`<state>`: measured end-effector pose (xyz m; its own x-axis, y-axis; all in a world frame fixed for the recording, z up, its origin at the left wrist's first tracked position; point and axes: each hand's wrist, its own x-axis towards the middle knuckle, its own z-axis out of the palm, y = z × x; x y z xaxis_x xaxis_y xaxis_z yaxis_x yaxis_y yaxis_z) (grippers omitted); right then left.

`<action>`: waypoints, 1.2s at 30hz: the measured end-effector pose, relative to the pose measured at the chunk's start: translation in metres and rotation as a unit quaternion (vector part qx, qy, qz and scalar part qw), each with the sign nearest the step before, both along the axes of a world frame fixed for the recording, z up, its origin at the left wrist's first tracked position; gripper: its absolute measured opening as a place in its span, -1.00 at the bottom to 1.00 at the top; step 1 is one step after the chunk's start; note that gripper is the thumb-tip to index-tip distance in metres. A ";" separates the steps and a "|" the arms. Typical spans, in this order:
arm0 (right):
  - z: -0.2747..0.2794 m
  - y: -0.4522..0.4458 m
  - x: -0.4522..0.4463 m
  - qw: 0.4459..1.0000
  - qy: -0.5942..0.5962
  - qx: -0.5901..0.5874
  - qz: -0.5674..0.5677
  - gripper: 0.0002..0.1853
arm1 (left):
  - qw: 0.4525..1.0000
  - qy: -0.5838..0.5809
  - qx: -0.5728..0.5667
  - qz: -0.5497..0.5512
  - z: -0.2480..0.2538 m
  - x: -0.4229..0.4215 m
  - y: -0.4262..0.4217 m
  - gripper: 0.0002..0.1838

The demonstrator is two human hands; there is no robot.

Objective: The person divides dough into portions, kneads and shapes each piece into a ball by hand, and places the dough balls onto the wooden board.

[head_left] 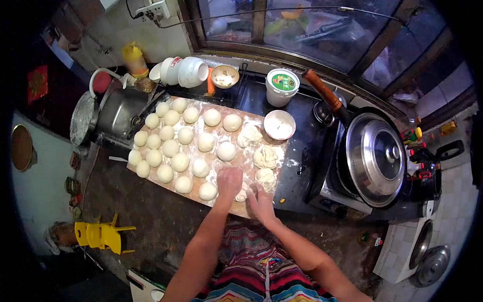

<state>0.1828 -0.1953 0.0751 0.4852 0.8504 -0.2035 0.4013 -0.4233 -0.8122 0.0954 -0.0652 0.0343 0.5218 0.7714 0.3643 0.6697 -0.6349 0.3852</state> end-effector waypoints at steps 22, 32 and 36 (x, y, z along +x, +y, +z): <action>0.000 -0.035 -0.001 0.972 -0.088 0.163 0.142 -0.58 | 0.978 -0.003 -0.206 0.025 -0.016 -0.026 -0.094 -0.72; -0.017 -0.018 -0.008 0.998 -0.035 -0.037 0.031 -0.52 | 0.978 0.188 -0.067 -0.067 0.013 0.005 -0.026 -0.68; -0.004 -0.032 -0.005 0.987 -0.061 0.130 0.073 -0.60 | 0.989 0.023 -0.136 -0.046 -0.019 -0.027 -0.093 -0.69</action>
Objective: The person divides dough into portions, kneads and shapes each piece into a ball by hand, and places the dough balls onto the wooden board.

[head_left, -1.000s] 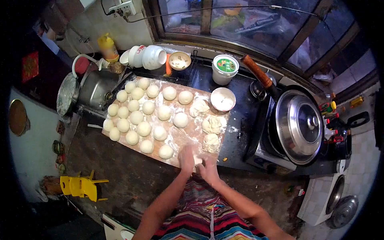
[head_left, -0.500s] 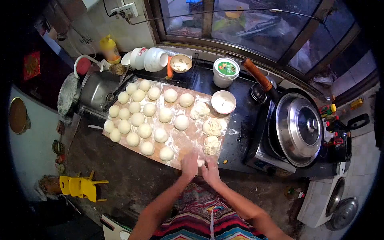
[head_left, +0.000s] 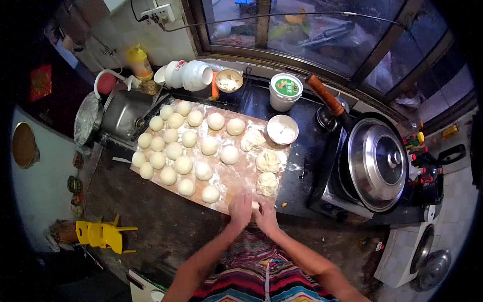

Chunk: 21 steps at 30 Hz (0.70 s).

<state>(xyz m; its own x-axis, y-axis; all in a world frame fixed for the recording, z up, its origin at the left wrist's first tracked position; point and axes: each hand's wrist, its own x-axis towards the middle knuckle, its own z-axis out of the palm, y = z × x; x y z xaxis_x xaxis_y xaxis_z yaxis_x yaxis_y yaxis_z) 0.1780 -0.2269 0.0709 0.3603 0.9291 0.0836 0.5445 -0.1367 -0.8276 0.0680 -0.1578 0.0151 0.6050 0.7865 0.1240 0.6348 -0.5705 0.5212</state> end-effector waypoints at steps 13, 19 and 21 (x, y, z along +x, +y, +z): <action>-0.029 0.013 -0.005 0.974 0.107 -0.189 -0.069 -0.48 | 0.996 0.011 -0.087 -0.017 0.048 0.021 0.052 -0.71; -0.006 -0.018 -0.007 0.987 -0.005 -0.130 0.096 -0.44 | 0.973 -0.152 -0.041 0.169 -0.003 0.009 -0.011 -0.74; 0.006 -0.005 0.004 0.993 0.003 -0.108 0.051 -0.48 | 0.989 -0.134 0.057 -0.004 0.010 0.008 0.035 -0.77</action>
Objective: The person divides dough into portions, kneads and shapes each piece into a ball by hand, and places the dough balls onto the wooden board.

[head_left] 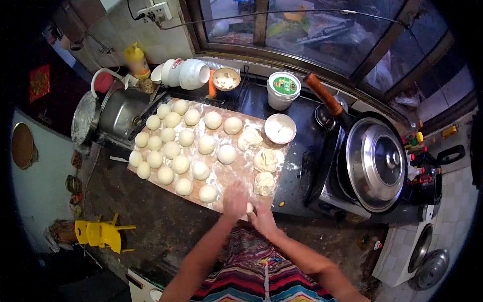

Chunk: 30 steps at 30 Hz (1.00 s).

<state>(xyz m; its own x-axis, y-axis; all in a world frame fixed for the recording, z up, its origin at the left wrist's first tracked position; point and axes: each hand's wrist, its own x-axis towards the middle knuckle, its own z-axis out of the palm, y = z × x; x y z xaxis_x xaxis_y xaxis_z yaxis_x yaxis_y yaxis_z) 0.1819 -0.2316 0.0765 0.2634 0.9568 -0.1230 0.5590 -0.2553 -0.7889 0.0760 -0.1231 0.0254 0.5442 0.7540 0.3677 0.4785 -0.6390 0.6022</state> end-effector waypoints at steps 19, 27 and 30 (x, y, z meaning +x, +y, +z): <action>-0.013 0.018 -0.004 0.989 0.111 -0.042 -0.087 -0.46 | 0.988 0.097 0.121 0.009 -0.008 0.009 0.026 -0.76; -0.006 -0.021 -0.014 0.998 -0.030 0.018 0.042 -0.42 | 0.997 0.029 -0.013 0.072 -0.016 -0.006 -0.051 -0.71; -0.015 -0.007 -0.005 0.994 -0.073 0.082 0.010 -0.44 | 0.992 0.025 0.091 0.080 -0.019 0.000 -0.013 -0.73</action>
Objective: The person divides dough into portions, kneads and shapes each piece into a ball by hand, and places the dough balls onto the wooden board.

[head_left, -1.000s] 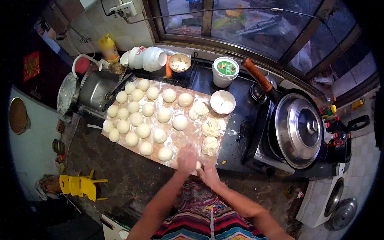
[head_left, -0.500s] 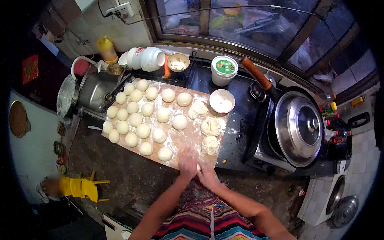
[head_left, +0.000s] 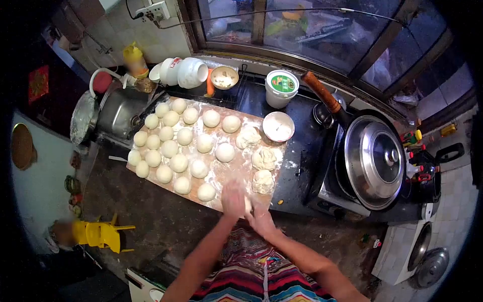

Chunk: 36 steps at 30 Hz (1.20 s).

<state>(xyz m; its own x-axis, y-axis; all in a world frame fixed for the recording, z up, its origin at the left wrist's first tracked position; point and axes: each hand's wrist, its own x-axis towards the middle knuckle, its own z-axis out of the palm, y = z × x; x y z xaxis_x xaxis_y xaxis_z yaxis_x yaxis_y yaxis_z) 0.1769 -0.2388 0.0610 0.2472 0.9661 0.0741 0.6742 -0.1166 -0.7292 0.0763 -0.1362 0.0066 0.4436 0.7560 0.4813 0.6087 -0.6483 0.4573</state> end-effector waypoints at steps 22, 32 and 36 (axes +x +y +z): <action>0.005 0.020 0.004 0.978 0.173 -0.108 -0.036 -0.40 | 0.994 0.053 -0.057 -0.076 0.033 0.014 0.028 -0.77; -0.002 0.011 -0.002 0.992 0.071 -0.096 -0.030 -0.33 | 0.999 0.033 -0.042 -0.003 -0.002 0.016 0.033 -0.68; 0.012 0.032 0.010 0.980 0.114 -0.158 -0.035 -0.30 | 0.975 0.173 -0.118 -0.074 0.017 0.017 0.045 -0.65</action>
